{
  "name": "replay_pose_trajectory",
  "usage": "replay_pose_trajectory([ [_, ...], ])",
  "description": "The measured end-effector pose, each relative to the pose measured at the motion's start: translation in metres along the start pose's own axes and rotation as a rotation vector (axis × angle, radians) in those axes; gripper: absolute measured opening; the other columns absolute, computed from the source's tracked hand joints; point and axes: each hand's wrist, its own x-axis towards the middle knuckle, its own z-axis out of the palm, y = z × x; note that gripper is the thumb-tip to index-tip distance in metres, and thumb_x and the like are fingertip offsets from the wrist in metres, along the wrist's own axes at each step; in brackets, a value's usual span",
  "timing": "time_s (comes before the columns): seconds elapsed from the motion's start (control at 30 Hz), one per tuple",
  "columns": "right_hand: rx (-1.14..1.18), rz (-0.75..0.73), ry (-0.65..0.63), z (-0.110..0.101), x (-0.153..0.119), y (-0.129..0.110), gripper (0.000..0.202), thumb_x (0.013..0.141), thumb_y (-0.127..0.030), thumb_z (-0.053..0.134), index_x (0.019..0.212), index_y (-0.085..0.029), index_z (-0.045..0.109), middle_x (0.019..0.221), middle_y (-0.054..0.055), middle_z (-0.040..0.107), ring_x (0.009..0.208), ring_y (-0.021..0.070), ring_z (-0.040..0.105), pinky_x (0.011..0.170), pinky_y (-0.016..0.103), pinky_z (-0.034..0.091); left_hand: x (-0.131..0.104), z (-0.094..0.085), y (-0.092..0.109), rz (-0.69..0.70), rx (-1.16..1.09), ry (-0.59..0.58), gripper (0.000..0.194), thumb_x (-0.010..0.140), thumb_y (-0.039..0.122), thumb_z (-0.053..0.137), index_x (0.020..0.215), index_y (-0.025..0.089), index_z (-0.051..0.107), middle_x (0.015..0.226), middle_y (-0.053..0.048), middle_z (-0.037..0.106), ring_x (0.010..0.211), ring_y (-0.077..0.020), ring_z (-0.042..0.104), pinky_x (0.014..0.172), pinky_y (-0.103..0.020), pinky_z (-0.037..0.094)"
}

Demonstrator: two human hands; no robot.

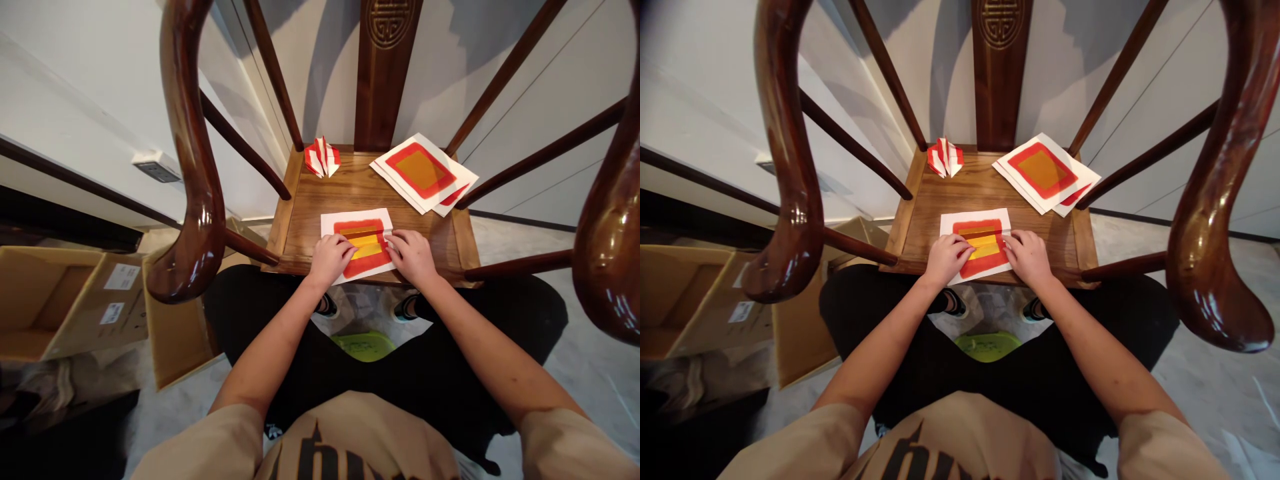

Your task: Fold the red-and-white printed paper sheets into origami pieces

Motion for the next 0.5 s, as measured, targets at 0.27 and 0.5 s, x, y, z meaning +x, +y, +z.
replay_pose_trajectory([
  [0.27,0.004,-0.069,-0.080,-0.006,-0.004,-0.012,0.035,0.095,-0.039,0.053,0.126,-0.025,0.062,0.125,0.013,0.063,0.117,0.0320,0.052,0.094,0.048,0.041,-0.001,-0.005,0.003,0.002,-0.003,-0.011,0.027,0.096,0.039,0.054,0.093,0.023,0.076,0.099,-0.006,0.069,0.095,-0.0222,0.060,0.085,-0.038,0.047],
  [0.5,0.051,-0.151,-0.189,-0.015,-0.020,-0.006,0.046,0.088,-0.049,0.063,0.129,-0.027,0.061,0.136,0.012,0.057,0.128,0.0337,0.046,0.100,0.050,0.040,-0.017,-0.016,0.004,0.089,0.046,-0.121,0.029,0.093,0.037,0.060,0.118,0.025,0.068,0.126,-0.008,0.064,0.118,-0.0262,0.056,0.099,-0.042,0.044],
])
